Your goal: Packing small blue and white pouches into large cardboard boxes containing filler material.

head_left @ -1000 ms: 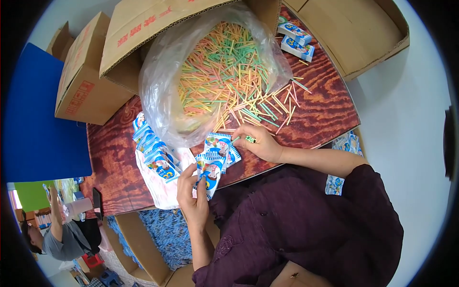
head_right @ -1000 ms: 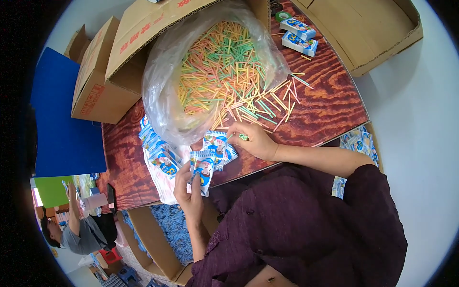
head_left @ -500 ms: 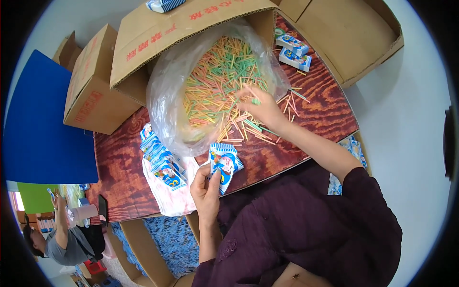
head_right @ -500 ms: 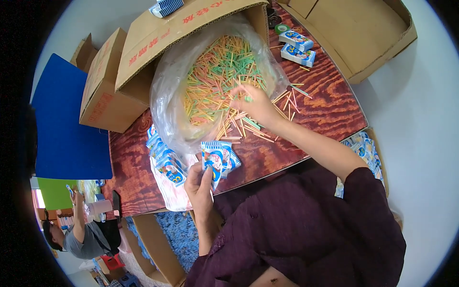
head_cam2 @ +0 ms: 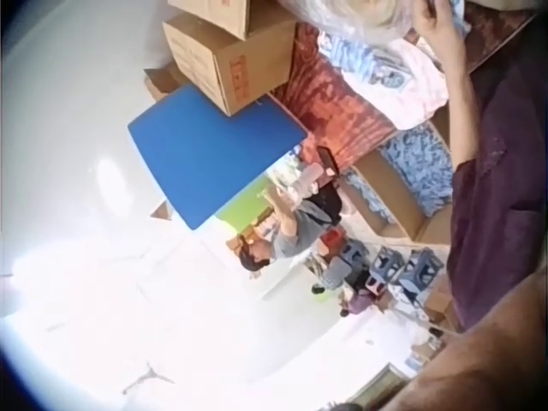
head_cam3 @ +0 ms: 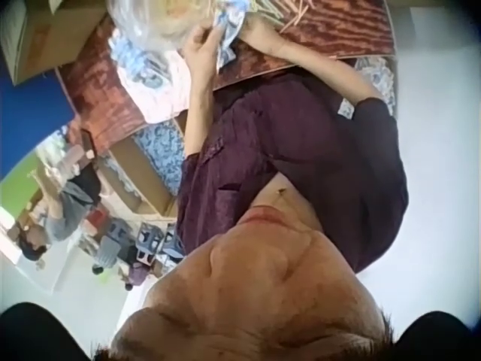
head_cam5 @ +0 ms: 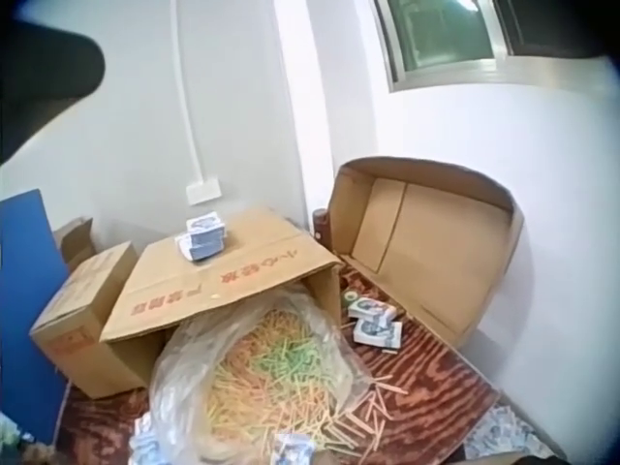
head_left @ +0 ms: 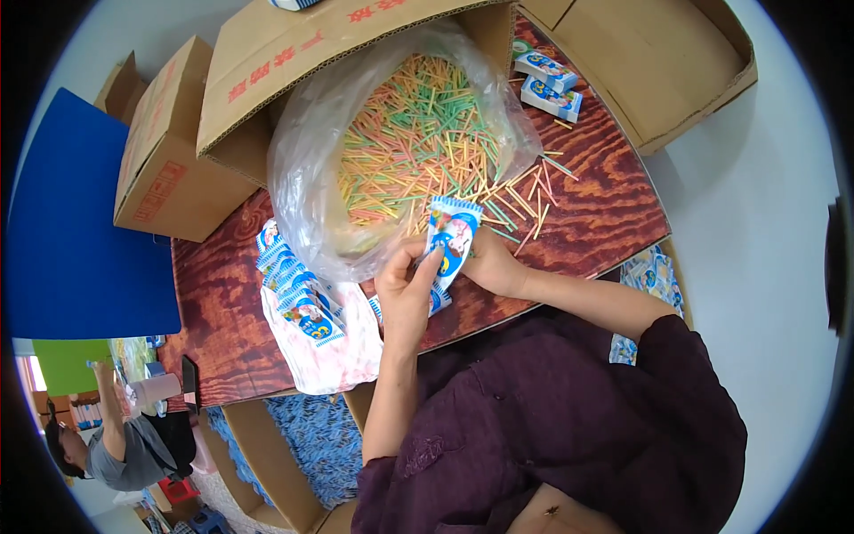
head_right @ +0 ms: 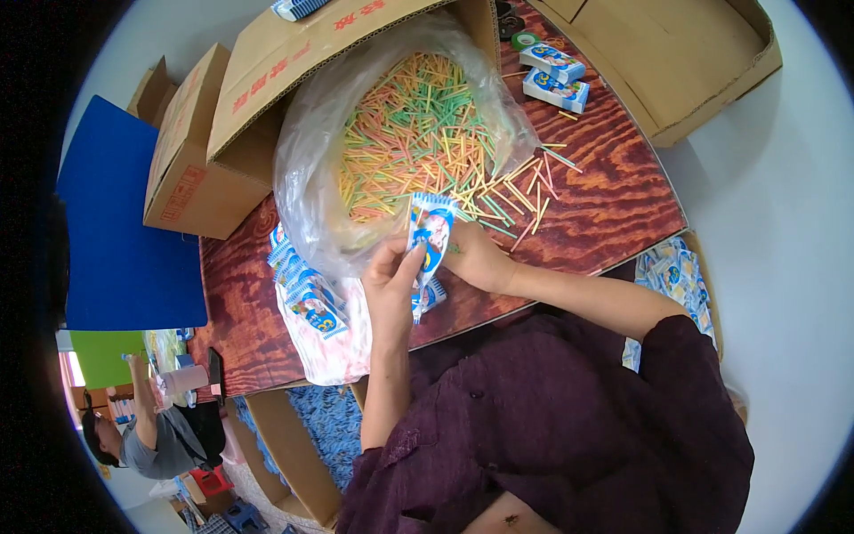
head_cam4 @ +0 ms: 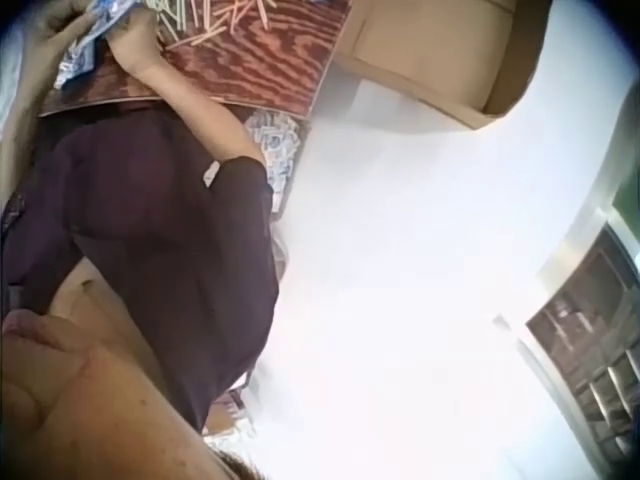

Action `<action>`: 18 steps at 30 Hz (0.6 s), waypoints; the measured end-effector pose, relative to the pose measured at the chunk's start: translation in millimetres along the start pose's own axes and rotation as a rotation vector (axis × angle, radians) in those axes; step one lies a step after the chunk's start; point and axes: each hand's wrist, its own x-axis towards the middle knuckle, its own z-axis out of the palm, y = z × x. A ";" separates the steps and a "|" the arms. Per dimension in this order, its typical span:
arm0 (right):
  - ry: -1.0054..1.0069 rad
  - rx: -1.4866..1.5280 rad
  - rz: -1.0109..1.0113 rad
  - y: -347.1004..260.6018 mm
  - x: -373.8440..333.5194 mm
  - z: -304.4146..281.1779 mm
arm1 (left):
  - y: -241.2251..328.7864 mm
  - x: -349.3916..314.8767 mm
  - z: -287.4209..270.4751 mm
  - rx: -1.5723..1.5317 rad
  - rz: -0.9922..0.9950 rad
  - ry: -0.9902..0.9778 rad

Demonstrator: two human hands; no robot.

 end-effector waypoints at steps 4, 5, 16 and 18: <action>0.008 0.070 -0.001 -1.7 6.3 -5.0 | 5.0 20.3 3.6 -0.030 0.044 -0.053; 0.007 0.120 -0.010 -9.1 6.8 -6.0 | 7.7 22.1 1.7 0.027 0.009 -0.085; -0.001 0.110 0.010 -11.9 10.2 -1.5 | 11.0 39.7 -1.4 0.037 0.042 0.014; -0.068 0.109 0.075 -5.2 7.0 -5.8 | 14.1 52.1 -10.5 -0.008 0.030 0.078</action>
